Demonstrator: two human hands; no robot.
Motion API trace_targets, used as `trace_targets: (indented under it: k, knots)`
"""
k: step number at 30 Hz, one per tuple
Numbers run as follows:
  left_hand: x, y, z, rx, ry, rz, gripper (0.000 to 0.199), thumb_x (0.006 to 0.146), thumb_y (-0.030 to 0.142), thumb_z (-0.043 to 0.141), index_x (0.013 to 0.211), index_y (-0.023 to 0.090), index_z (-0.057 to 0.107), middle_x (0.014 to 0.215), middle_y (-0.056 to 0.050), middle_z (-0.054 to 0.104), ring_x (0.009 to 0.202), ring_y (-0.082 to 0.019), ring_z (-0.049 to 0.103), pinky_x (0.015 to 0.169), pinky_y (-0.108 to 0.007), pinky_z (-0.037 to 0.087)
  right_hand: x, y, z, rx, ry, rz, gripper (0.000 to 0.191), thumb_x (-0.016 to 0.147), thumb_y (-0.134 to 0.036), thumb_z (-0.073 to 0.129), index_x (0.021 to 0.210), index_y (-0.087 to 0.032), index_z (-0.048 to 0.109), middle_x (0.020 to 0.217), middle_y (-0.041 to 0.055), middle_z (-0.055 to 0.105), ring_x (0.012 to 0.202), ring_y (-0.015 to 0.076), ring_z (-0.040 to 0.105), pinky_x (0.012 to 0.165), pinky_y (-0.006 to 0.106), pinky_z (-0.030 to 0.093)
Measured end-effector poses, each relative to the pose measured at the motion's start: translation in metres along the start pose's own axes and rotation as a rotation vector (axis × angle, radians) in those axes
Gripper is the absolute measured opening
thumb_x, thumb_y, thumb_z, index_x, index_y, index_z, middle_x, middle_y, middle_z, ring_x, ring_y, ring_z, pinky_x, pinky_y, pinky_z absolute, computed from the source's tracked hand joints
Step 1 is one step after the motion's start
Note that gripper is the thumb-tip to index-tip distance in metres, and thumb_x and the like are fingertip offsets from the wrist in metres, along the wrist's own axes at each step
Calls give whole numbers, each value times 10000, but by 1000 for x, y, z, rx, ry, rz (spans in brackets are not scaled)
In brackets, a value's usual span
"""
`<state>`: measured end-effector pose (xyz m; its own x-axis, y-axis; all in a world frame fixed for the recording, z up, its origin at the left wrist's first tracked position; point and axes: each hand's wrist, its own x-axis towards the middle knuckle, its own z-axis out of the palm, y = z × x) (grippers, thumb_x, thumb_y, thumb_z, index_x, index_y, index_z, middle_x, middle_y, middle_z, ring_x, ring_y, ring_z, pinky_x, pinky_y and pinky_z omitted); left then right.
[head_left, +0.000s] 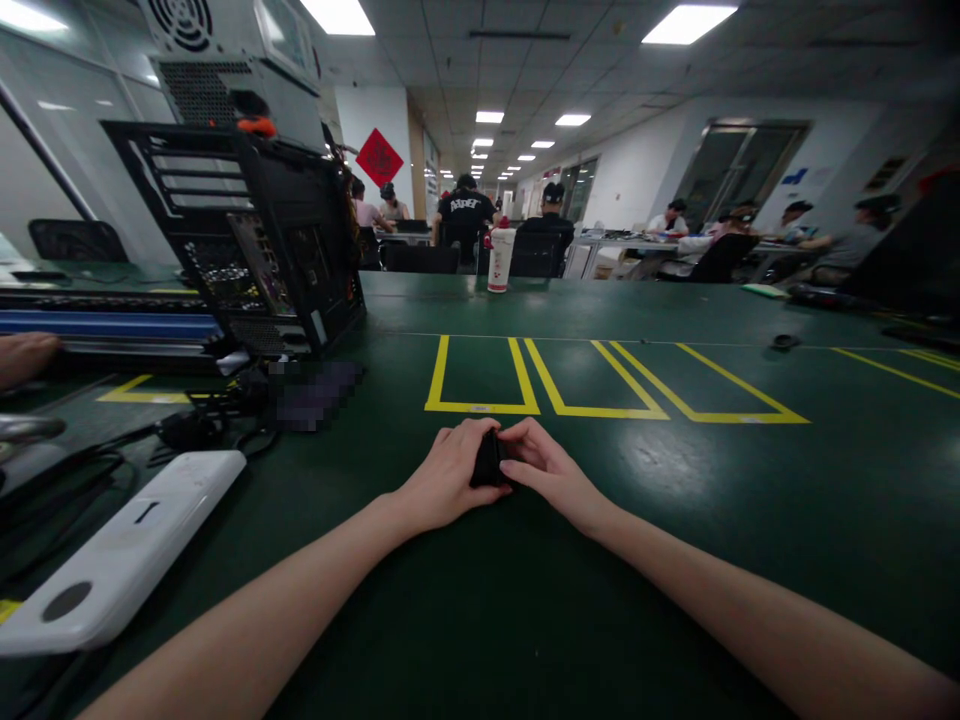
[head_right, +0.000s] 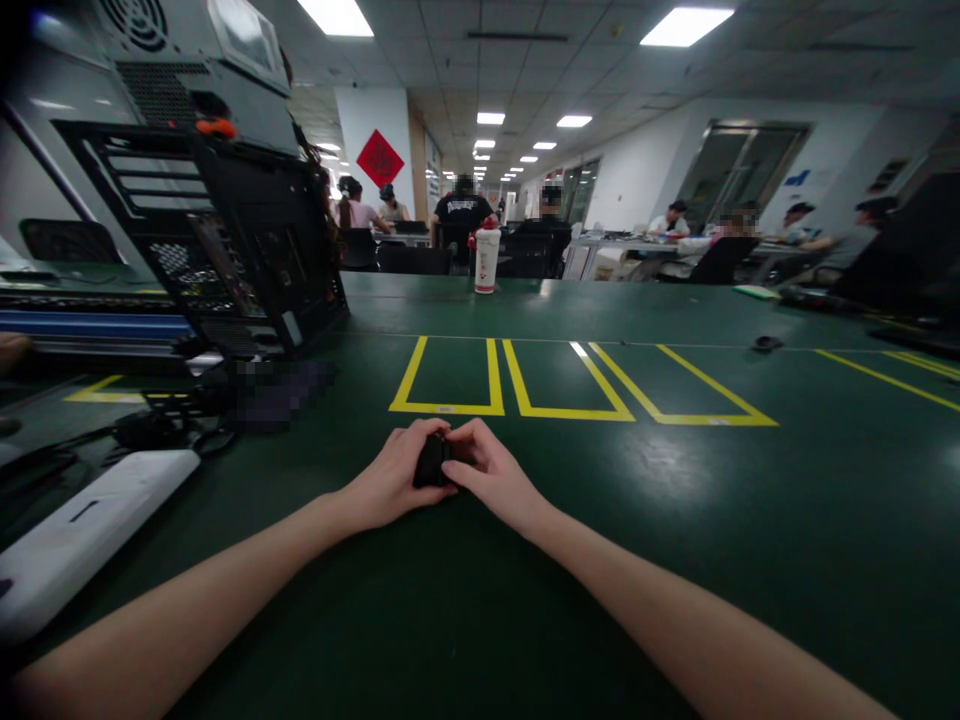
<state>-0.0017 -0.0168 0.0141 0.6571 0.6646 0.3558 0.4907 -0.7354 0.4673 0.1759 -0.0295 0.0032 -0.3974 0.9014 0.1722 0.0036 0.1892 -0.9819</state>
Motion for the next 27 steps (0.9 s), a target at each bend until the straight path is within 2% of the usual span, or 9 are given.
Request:
trace_targets:
  k: [3,10,15,21,27]
  knots:
    - [0,0,0,-6,2,6,563,747,322,611,1203,222,296,1156,-86,460,1065,-247,468,898,-430,362,1,0,0,-12,31,21,128,797,-256,542,903,-211,486,928,10,538,899,166,546,785,347,449]
    - [1,0,1,-11,-8,-9,551,750,326,606,1194,213,300,1140,-85,468,1045,-241,475,889,-421,370,1,-2,0,-52,-7,93,207,815,-250,513,1010,-211,457,1020,36,528,999,177,517,887,387,405]
    - [0,-1,2,8,2,5,556,747,321,609,1196,211,299,1149,-88,461,1066,-243,458,893,-417,360,0,-2,-1,-23,-33,53,211,776,-199,565,959,-218,463,1011,22,531,986,178,527,864,379,422]
    - [0,-5,8,35,49,12,584,723,326,636,1190,210,306,1130,-86,470,1047,-248,467,871,-415,366,2,1,-1,-26,13,39,133,807,-261,526,915,-211,465,942,15,521,890,156,543,775,338,458]
    - [1,-6,9,32,49,12,591,726,326,631,1198,219,293,1142,-90,467,1053,-258,467,876,-428,365,1,1,0,-72,14,77,219,813,-265,515,1019,-213,460,1029,37,508,1008,178,502,868,372,424]
